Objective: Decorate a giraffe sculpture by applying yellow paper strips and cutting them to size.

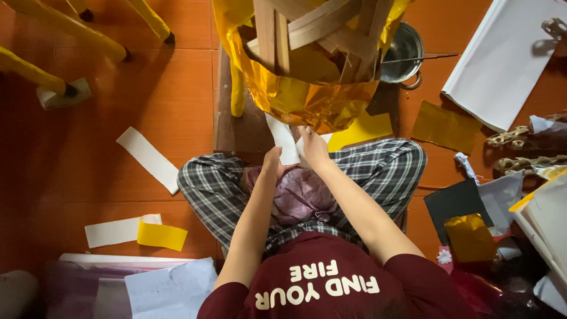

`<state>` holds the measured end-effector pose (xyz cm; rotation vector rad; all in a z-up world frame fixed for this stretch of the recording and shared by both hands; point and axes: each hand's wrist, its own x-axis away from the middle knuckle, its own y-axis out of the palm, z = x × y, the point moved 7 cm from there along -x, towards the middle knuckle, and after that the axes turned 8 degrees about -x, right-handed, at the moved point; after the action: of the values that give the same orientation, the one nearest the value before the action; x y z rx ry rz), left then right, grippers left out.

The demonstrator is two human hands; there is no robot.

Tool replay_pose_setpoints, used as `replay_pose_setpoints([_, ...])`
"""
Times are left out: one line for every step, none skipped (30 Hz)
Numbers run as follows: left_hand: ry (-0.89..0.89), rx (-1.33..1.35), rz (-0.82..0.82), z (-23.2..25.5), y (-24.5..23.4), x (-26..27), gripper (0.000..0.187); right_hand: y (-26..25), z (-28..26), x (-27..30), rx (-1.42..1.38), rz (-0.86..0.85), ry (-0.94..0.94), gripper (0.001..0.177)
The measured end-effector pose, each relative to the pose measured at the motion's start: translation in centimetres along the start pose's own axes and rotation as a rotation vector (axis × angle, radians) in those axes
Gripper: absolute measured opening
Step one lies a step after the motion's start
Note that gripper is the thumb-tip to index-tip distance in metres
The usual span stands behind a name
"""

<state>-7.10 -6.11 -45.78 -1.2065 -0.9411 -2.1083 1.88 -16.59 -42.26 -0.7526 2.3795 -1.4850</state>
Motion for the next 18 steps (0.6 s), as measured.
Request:
replay_pose_setpoints([0.001,0.001,-0.007,-0.4,-0.4,-1.0,0.072,0.4,-0.1,0.1,-0.045,0.015,-0.043,0.056])
replay_pose_setpoints([0.005,-0.001,-0.008,-0.4,-0.4,-1.1,0.072,2.0,1.2,0.4,-0.047,0.019,-0.044,0.056])
replay_pose_setpoints([-0.002,0.000,-0.003,-0.5,-0.6,-1.2,0.071,3.7,2.7,0.7,-0.031,0.011,-0.018,0.057])
replay_pose_setpoints([-0.008,0.003,0.001,-0.6,-0.6,-1.3,0.071,5.4,4.2,0.9,-0.013,0.002,0.006,0.058])
replay_pose_setpoints([-0.004,0.003,-0.001,0.2,0.1,-0.2,0.071,2.6,2.4,0.1,-0.013,0.006,0.004,0.058])
replay_pose_setpoints([-0.011,-0.016,0.002,0.6,0.6,1.2,0.071,-0.1,0.7,-0.2,-0.005,0.011,0.046,0.053])
replay_pose_setpoints([-0.018,-0.035,0.005,1.1,1.1,2.5,0.072,-2.7,-0.9,-0.6,0.002,0.016,0.088,0.048])
replay_pose_setpoints([-0.018,-0.038,0.007,0.8,0.7,1.7,0.072,-3.2,-2.4,-0.7,-0.001,0.017,0.090,0.048])
replay_pose_setpoints([-0.018,-0.025,0.017,0.5,0.4,0.8,0.073,-3.4,-3.8,-0.9,-0.014,-0.020,0.100,0.051])
replay_pose_setpoints([-0.018,-0.013,0.025,0.2,0.2,0.0,0.075,-3.7,-5.1,-1.1,-0.026,-0.055,0.110,0.055])
replay_pose_setpoints([-0.016,-0.017,0.024,-2.0,-4.2,-3.9,0.075,-0.5,-3.9,-1.2,-0.028,-0.052,0.113,0.055])
replay_pose_setpoints([0.022,0.008,-0.008,-3.9,-6.4,-8.2,0.071,2.9,-2.3,-1.2,-0.158,-0.071,0.182,0.043])
replay_pose_setpoints([0.059,0.033,-0.041,-5.7,-5.9,-13.5,0.069,6.4,-0.7,-1.3,-0.288,-0.091,0.251,0.034])
replay_pose_setpoints([0.060,0.030,-0.041,-5.0,-5.3,-12.0,0.069,7.3,0.3,-1.6,-0.290,-0.089,0.252,0.034])
replay_pose_setpoints([0.056,0.042,-0.085,-4.4,-4.4,-10.5,0.065,7.7,1.6,-1.9,-0.422,-0.013,0.293,0.033])
replay_pose_setpoints([0.050,0.051,-0.128,-3.8,-3.6,-8.9,0.062,8.3,2.8,-2.0,-0.555,0.066,0.335,0.032])
replay_pose_setpoints([0.049,0.045,-0.128,-1.7,-2.8,-6.8,0.062,4.8,2.1,-0.6,-0.559,0.070,0.338,0.032])
replay_pose_setpoints([0.074,0.101,-0.185,0.1,-1.4,-4.8,0.057,-0.1,0.8,0.9,-0.426,0.186,0.161,0.035])
